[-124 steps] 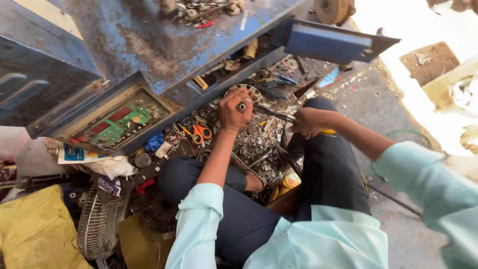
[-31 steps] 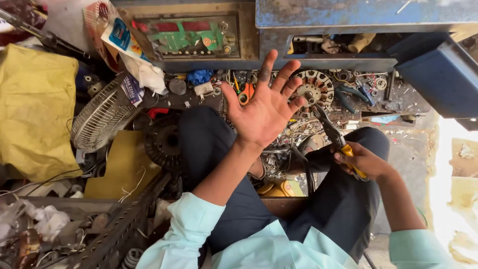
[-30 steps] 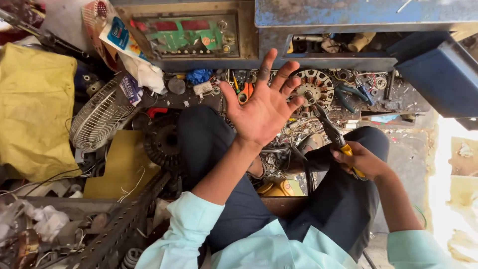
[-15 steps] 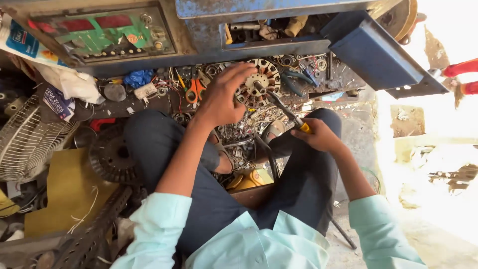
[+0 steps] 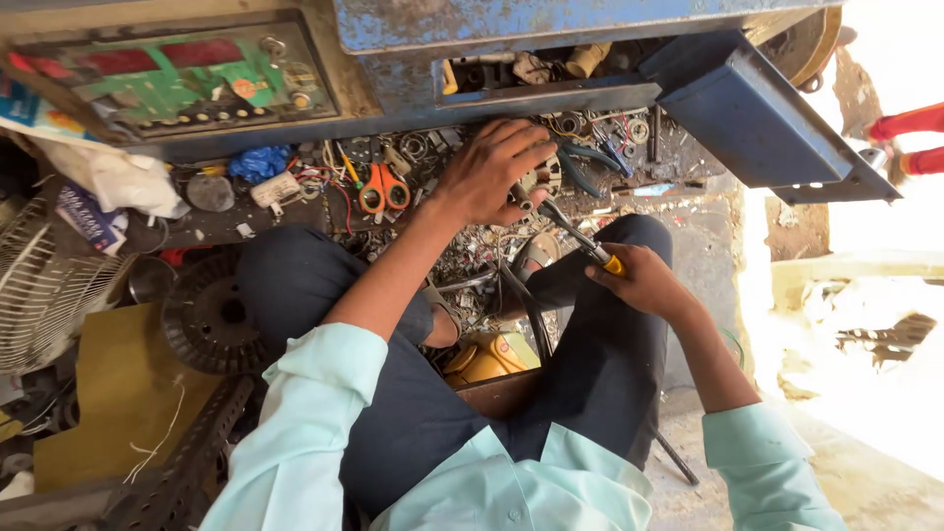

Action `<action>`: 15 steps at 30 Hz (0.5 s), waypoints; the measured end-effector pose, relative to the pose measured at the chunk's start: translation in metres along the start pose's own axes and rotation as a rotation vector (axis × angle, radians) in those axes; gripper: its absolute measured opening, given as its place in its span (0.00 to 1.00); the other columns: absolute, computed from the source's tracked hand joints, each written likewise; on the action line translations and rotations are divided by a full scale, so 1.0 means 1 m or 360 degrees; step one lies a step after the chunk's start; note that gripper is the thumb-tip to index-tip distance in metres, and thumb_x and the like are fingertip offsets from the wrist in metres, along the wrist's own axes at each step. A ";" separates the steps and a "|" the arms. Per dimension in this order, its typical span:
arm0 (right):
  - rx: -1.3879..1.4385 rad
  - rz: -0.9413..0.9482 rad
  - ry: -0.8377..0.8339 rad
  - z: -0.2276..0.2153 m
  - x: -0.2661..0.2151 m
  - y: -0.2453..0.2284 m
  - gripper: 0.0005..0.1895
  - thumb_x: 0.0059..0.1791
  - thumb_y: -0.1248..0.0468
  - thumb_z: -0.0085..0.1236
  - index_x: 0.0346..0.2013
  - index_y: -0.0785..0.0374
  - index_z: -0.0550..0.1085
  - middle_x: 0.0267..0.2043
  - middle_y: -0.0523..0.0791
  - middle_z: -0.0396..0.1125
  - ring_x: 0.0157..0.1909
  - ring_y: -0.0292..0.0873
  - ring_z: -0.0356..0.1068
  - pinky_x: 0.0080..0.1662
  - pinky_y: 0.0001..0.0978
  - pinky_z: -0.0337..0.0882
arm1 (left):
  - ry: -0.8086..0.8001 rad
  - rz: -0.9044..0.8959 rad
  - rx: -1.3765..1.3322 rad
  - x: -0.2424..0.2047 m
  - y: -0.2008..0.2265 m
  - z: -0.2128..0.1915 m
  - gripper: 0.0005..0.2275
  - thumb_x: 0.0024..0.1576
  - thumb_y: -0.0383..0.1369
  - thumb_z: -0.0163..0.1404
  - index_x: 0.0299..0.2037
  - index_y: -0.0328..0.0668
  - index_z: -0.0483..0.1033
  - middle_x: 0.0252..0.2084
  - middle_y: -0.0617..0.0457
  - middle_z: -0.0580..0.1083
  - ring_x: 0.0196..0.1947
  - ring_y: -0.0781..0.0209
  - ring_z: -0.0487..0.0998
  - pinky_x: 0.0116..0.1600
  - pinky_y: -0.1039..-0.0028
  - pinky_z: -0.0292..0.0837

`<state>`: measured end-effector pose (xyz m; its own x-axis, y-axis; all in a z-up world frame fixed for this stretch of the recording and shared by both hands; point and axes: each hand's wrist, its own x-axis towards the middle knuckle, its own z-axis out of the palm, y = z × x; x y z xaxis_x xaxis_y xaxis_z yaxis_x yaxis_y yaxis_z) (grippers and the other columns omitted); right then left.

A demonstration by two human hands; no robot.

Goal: Repairing a ceiling fan motor stator by manipulating wires and using pliers.

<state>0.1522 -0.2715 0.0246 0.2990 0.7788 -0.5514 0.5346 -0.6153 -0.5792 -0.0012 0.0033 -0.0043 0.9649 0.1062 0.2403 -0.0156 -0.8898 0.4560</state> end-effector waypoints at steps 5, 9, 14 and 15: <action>-0.0584 -0.0354 0.0522 0.009 -0.014 -0.018 0.18 0.49 0.50 0.62 0.38 0.63 0.79 0.36 0.55 0.69 0.39 0.59 0.71 0.41 0.49 0.69 | 0.0114 -0.0100 -0.0060 0.007 0.012 -0.009 0.31 0.47 0.36 0.52 0.64 0.36 0.71 0.63 0.42 0.71 0.64 0.46 0.70 0.73 0.57 0.61; -0.0519 -0.0207 0.0388 0.006 -0.017 -0.032 0.20 0.47 0.48 0.62 0.38 0.63 0.79 0.34 0.53 0.72 0.35 0.59 0.71 0.37 0.50 0.69 | 0.0135 -0.0095 -0.0086 0.008 0.014 -0.006 0.33 0.41 0.31 0.50 0.63 0.31 0.72 0.61 0.41 0.73 0.62 0.47 0.73 0.72 0.59 0.63; -0.0561 -0.0114 0.0299 -0.003 -0.019 -0.041 0.20 0.49 0.47 0.62 0.35 0.63 0.77 0.23 0.55 0.69 0.31 0.60 0.70 0.38 0.52 0.67 | 0.0369 0.0042 -0.0192 0.003 -0.002 0.011 0.29 0.40 0.30 0.50 0.57 0.31 0.77 0.59 0.39 0.75 0.61 0.43 0.74 0.71 0.57 0.65; -0.0561 -0.0111 0.0305 -0.005 -0.020 -0.040 0.20 0.49 0.47 0.62 0.35 0.63 0.77 0.23 0.55 0.69 0.31 0.60 0.70 0.38 0.52 0.67 | 0.0369 0.0049 -0.0192 0.001 -0.001 0.013 0.29 0.40 0.30 0.50 0.57 0.31 0.77 0.59 0.39 0.75 0.61 0.43 0.74 0.71 0.57 0.65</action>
<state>0.1287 -0.2622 0.0617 0.3765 0.8464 -0.3765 0.7870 -0.5067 -0.3520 0.0028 -0.0017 -0.0154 0.8777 0.1910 0.4394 -0.0888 -0.8364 0.5409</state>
